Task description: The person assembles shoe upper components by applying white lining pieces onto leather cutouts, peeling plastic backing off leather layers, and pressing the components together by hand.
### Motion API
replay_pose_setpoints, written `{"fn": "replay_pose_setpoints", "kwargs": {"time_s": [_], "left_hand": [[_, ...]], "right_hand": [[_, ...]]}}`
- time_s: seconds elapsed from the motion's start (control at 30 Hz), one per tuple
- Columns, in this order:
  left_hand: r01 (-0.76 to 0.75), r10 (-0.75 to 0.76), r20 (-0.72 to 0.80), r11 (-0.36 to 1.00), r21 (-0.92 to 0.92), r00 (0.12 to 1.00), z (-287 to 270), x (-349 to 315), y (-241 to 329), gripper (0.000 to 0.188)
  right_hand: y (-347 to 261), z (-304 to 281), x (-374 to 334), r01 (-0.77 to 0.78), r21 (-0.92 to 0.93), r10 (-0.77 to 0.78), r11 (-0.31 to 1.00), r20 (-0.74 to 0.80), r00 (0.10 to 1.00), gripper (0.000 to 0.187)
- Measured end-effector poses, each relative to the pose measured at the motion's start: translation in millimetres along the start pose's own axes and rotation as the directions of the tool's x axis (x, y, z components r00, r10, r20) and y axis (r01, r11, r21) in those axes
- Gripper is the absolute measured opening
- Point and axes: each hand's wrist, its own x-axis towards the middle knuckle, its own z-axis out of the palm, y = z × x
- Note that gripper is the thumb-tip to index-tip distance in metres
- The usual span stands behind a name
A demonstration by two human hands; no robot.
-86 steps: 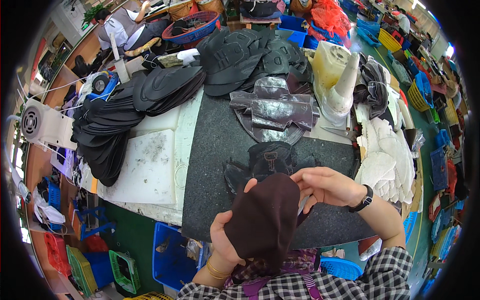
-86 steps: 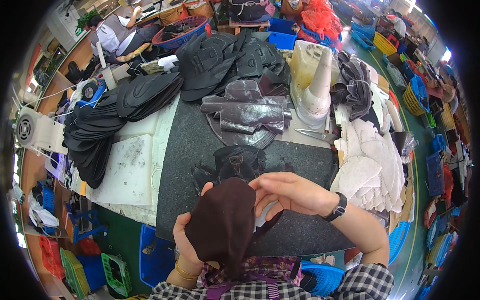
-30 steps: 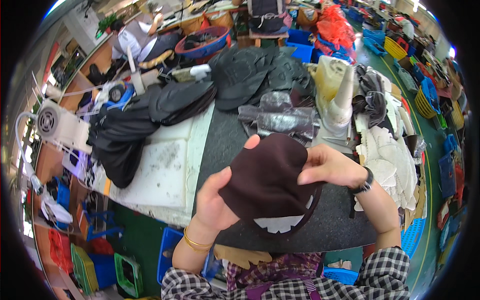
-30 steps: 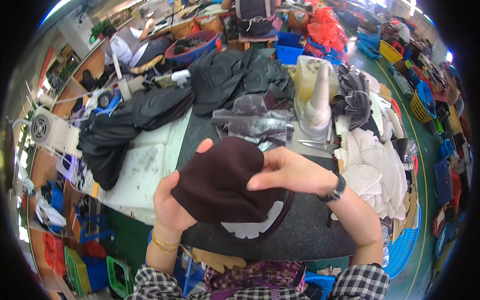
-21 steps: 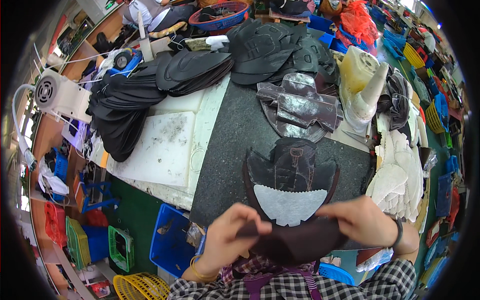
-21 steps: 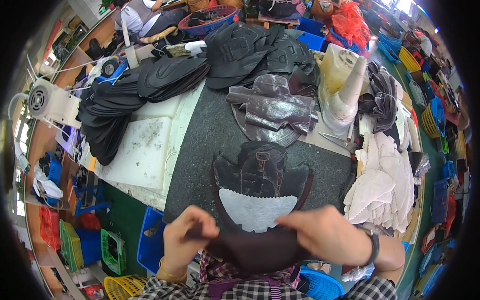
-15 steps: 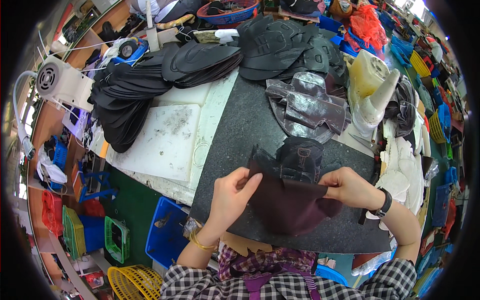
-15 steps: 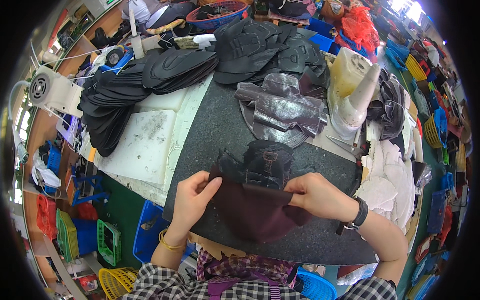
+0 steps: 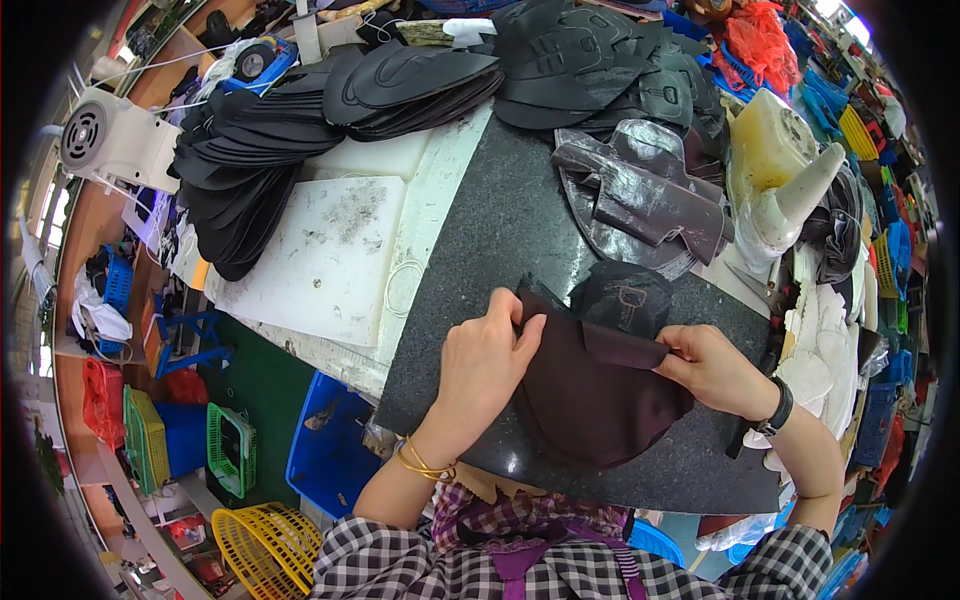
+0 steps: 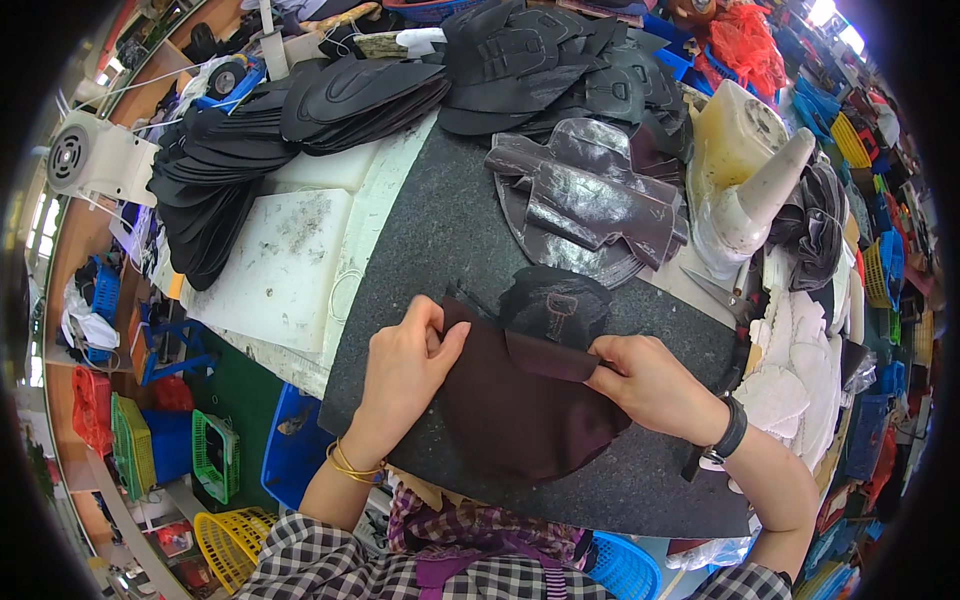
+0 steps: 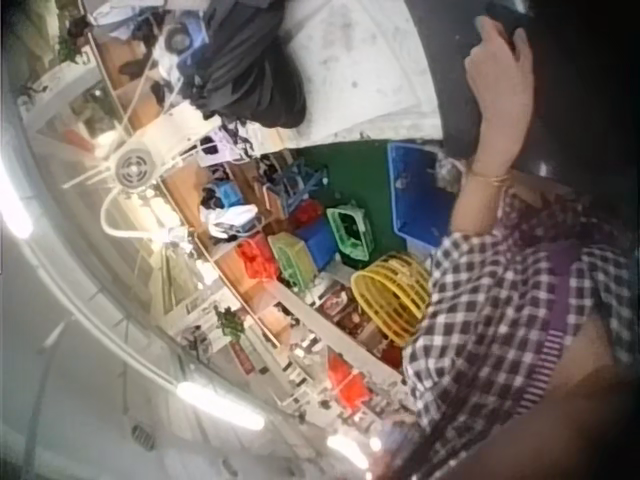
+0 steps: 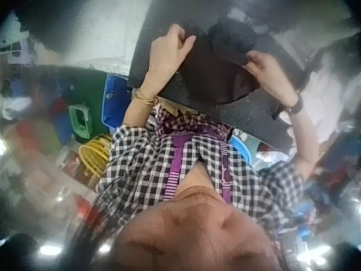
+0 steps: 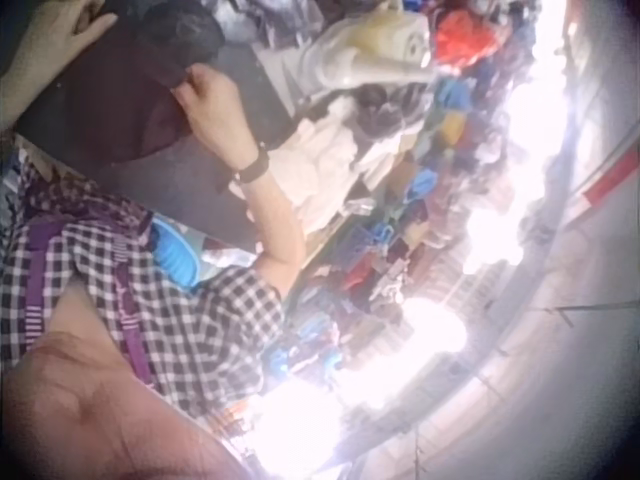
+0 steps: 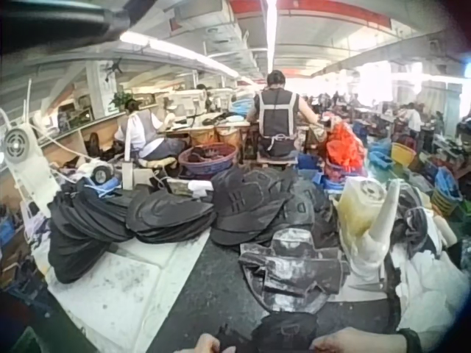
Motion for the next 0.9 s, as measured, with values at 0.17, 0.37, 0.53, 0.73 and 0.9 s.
{"fn": "replay_pose_setpoints", "kwargs": {"time_s": [0.17, 0.37, 0.53, 0.73, 0.9], "left_hand": [[-0.425, 0.421, -0.19, 0.905, 0.024, 0.887, -8, -39, 34, 0.021], [-0.424, 0.417, 0.199, 0.906, -0.005, 0.887, 28, -96, 57, 0.061], [-0.432, 0.381, 0.227, 0.866, 0.251, 0.896, 41, -102, 67, 0.071], [-0.507, 0.417, 0.306, 0.795, 0.333, 0.856, 41, -105, 74, 0.07], [-0.555, 0.452, 0.334, 0.753, 0.353, 0.827, 34, -108, 72, 0.07]], "right_hand": [[8, 1, 4, 0.093, -0.071, -0.097, 0.993, -0.046, 0.994, 0.023], [10, -26, -4, 0.16, -0.141, -0.167, 0.977, -0.035, 0.985, 0.033], [29, -34, -9, 0.053, 0.105, -0.053, 0.993, -0.005, 0.999, 0.025], [30, -33, -3, 0.015, 0.177, -0.017, 0.984, 0.011, 1.0, 0.025], [39, -25, 1, 0.213, -0.504, -0.373, 0.837, -0.24, 0.896, 0.03]]}}
